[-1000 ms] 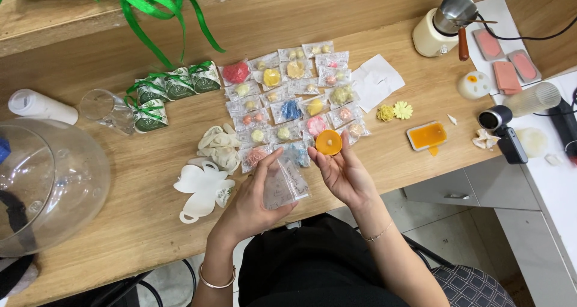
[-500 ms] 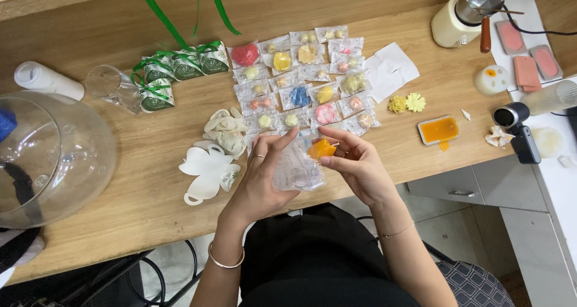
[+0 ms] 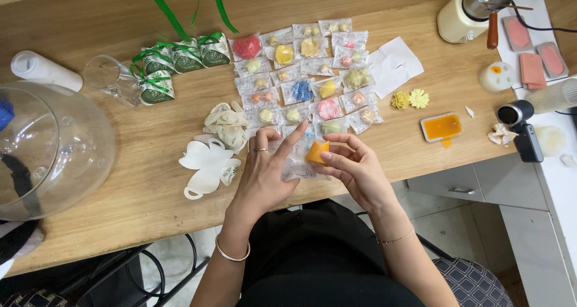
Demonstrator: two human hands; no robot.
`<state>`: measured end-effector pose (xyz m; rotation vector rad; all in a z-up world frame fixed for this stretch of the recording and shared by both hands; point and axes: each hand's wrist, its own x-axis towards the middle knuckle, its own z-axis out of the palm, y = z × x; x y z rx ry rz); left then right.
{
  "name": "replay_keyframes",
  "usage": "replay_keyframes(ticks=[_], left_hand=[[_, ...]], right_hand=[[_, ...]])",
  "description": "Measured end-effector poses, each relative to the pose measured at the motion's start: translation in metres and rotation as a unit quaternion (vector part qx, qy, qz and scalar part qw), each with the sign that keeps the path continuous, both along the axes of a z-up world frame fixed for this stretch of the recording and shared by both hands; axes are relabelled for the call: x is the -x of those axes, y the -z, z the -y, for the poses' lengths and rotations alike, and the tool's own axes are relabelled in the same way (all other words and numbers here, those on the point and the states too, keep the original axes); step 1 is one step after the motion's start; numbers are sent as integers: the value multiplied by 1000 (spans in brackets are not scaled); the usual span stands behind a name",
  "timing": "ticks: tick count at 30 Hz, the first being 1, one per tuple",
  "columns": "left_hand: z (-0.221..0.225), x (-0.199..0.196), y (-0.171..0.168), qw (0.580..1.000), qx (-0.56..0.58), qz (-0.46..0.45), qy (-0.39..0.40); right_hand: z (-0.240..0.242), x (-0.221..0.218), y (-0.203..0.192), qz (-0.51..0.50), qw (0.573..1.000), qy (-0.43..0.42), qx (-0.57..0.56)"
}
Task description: The recorder is placing small decorative candles into individual plastic sleeves.
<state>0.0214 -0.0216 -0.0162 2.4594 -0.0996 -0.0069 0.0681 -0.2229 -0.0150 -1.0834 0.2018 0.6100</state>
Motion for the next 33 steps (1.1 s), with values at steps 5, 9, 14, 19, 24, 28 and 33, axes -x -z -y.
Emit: replay_keyframes(ticks=[5, 9, 14, 19, 24, 28, 33], left_hand=[[4, 2, 1, 1000, -10, -26, 2], [8, 2, 1, 992, -9, -123, -18], [8, 4, 16, 992, 54, -109, 41], [10, 7, 21, 974, 188, -58, 111], [12, 9, 38, 959, 256, -43, 113], [15, 9, 48, 963, 247, -9, 112], [16, 3, 94, 833, 525, -149, -93]], right_hand=[[11, 9, 41, 53, 997, -1, 51], [8, 15, 39, 51, 996, 7, 74], [11, 25, 72, 59, 992, 8, 112], [12, 27, 86, 77, 990, 30, 112], [8, 19, 53, -35, 999, -14, -28], [17, 22, 88, -59, 998, -15, -26], [21, 20, 90, 40, 997, -13, 60]])
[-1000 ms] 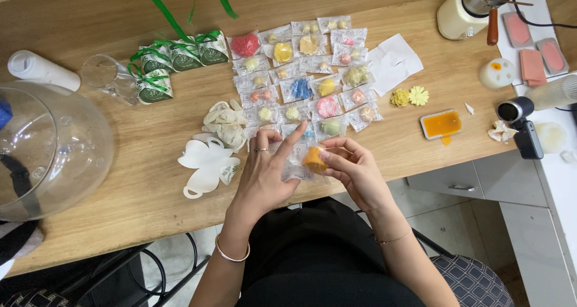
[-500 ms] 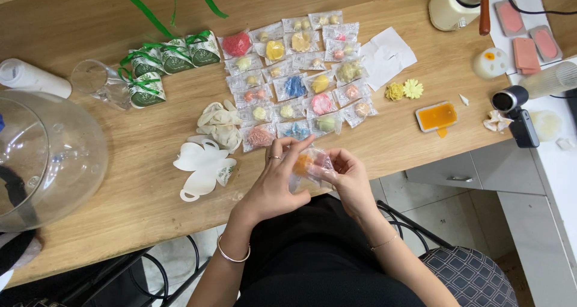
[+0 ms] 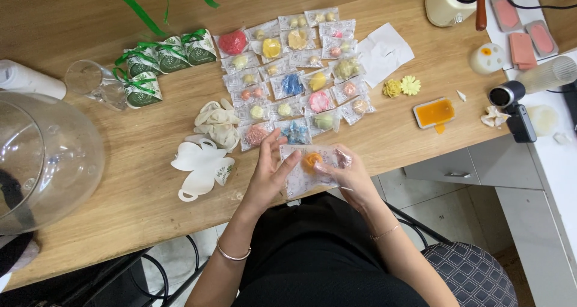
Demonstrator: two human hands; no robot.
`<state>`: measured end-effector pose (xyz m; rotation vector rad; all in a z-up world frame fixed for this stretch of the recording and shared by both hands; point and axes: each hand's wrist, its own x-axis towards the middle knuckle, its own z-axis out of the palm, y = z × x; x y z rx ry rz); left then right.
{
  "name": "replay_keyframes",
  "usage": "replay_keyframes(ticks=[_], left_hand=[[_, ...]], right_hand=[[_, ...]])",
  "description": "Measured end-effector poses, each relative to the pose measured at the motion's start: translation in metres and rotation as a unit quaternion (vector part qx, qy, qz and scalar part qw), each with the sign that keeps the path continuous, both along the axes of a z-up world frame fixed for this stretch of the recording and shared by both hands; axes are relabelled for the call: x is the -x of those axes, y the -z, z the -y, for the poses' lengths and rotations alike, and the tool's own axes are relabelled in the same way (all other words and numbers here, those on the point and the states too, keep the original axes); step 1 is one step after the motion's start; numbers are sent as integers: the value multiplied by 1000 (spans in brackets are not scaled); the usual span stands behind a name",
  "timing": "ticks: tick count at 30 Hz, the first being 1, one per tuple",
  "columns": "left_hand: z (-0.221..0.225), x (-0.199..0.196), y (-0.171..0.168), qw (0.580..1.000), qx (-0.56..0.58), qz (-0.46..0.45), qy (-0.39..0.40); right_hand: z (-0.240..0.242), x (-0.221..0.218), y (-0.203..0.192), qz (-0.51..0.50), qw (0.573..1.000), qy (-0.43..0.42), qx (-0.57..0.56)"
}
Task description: The recorder is placing small decorative candles into individual plastic sleeves.
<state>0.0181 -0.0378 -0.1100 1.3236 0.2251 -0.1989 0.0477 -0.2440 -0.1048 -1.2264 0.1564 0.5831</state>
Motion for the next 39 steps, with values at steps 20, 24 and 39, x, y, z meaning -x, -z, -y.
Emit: replay_keyframes(ticks=[20, 24, 39], left_hand=[[-12, 6, -39, 982, -1, -39, 185], [-6, -1, -22, 988, 145, 12, 46], [-27, -9, -23, 972, 90, 104, 189]], right_hand=[[0, 2, -49, 231, 934, -176, 209], [1, -4, -51, 58, 998, -22, 1], [25, 2, -64, 181, 982, 34, 38]])
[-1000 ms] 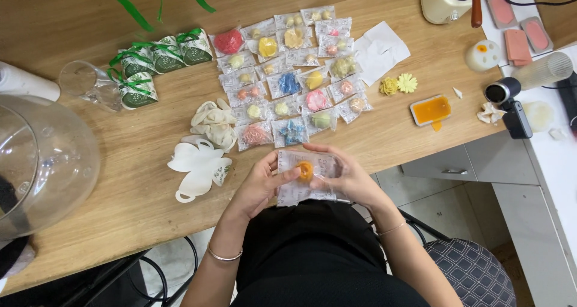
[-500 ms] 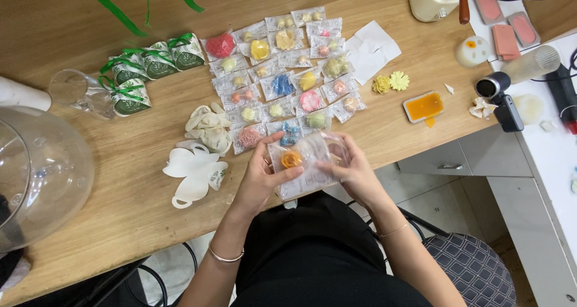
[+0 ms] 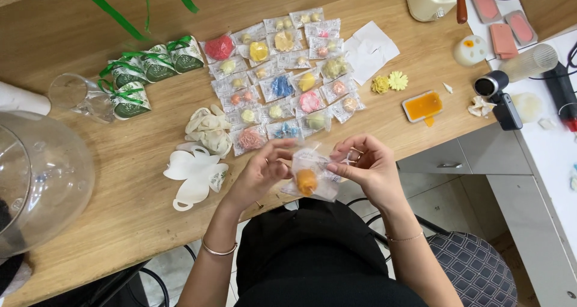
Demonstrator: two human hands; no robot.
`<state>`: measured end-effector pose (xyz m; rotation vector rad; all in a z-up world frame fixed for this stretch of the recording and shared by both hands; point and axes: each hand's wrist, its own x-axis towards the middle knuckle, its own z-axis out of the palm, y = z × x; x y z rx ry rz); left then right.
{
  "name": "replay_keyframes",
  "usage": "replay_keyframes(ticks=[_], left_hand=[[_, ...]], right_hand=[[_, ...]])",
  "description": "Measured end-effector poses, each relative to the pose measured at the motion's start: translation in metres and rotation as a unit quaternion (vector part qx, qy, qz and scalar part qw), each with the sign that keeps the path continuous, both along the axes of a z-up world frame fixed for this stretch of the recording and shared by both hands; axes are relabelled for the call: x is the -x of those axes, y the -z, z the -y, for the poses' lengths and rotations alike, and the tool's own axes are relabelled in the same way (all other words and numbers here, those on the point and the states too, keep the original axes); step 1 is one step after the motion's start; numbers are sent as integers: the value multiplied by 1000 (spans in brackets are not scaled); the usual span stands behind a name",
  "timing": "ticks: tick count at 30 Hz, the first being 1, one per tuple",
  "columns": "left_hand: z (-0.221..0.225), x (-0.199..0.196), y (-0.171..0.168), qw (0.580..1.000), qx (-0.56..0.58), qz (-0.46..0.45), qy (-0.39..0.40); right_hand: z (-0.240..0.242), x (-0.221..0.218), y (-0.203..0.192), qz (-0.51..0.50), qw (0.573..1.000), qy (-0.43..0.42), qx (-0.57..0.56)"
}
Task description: The recorder is placing small decorative candles into individual plastic sleeves.
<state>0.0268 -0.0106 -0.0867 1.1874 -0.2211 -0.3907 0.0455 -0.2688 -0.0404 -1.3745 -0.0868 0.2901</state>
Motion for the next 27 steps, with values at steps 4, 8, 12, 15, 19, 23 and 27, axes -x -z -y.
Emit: replay_keyframes(ticks=[4, 8, 12, 15, 19, 23, 27], left_hand=[[13, -8, -12, 986, -160, 50, 14], [26, -11, -38, 974, -125, 177, -70], [34, -5, -18, 961, -143, 189, -142], [43, -2, -29, 960, -142, 160, -180], [40, -4, -24, 964, -134, 136, -184], [35, -8, -27, 958, -150, 165, -178], [40, -9, -25, 956, -206, 107, -177]], right_hand=[[0, 2, -18, 41, 999, 0, 13], [2, 4, -28, 14, 984, 101, 143], [6, 7, -16, 66, 983, 167, 46], [0, 6, -17, 125, 969, 200, 78], [-5, 5, -31, 145, 958, 151, 194], [-1, 2, -24, 211, 964, 34, 160], [13, 7, 26, -51, 988, 87, -120]])
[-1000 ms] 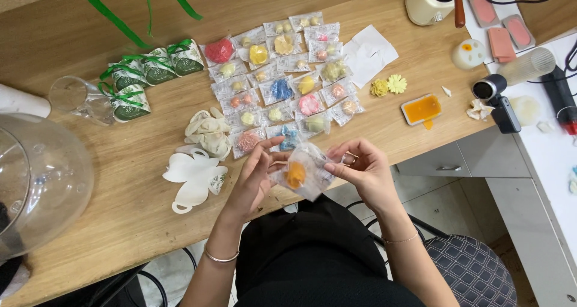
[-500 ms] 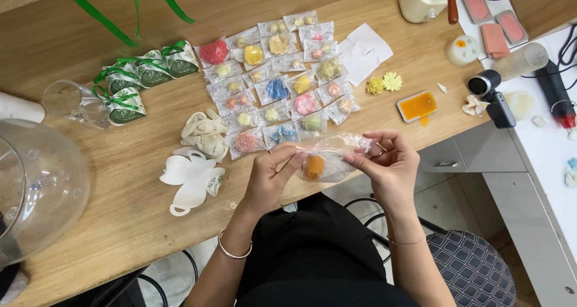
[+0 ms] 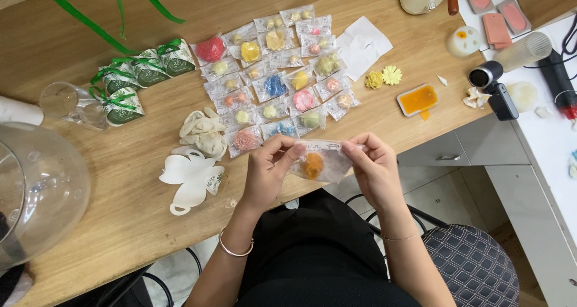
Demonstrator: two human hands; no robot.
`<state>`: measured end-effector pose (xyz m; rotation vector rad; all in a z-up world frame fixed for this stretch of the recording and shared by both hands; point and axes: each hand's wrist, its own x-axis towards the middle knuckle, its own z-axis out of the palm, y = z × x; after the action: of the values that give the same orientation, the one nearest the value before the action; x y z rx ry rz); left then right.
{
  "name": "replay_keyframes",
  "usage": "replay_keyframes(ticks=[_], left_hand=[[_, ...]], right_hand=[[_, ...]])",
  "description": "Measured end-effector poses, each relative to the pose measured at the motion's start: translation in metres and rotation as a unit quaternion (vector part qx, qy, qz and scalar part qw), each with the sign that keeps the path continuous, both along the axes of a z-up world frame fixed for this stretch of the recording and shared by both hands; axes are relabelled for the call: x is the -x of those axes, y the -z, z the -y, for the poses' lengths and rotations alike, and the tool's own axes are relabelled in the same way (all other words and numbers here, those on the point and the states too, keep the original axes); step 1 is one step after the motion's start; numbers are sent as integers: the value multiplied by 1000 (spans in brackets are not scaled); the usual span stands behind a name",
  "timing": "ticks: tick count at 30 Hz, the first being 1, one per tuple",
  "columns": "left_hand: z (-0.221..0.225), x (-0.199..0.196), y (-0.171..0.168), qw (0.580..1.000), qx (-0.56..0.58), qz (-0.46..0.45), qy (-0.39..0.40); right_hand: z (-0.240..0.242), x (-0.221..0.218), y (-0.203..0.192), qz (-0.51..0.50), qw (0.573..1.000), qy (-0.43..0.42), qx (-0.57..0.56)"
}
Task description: The recorder is placing small decorative candles into individual plastic sleeves.
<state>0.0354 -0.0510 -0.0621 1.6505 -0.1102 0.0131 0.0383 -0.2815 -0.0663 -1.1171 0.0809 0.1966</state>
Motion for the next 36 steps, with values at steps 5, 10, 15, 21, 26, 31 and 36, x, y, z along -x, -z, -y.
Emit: replay_keyframes(ticks=[5, 10, 15, 21, 26, 31, 36], left_hand=[[9, 2, 12, 997, 76, -20, -26], [3, 2, -4, 993, 57, 37, 92], [6, 1, -25, 975, -21, -59, 211], [15, 9, -17, 985, -87, -32, 145], [21, 16, -1, 988, -86, 67, 106], [25, 18, -4, 987, -86, 103, 92], [32, 20, -8, 993, -41, 48, 100]], right_hand=[[-19, -1, -3, -59, 995, 60, -62], [-22, -1, -10, -37, 994, 95, -27], [-26, 3, -8, -29, 993, 114, 25], [-18, 6, 30, -16, 988, 146, 44], [-24, 3, 12, -203, 973, 106, 8], [-22, 9, 24, -216, 969, 113, -26], [-19, 11, 40, -184, 967, 152, -84]])
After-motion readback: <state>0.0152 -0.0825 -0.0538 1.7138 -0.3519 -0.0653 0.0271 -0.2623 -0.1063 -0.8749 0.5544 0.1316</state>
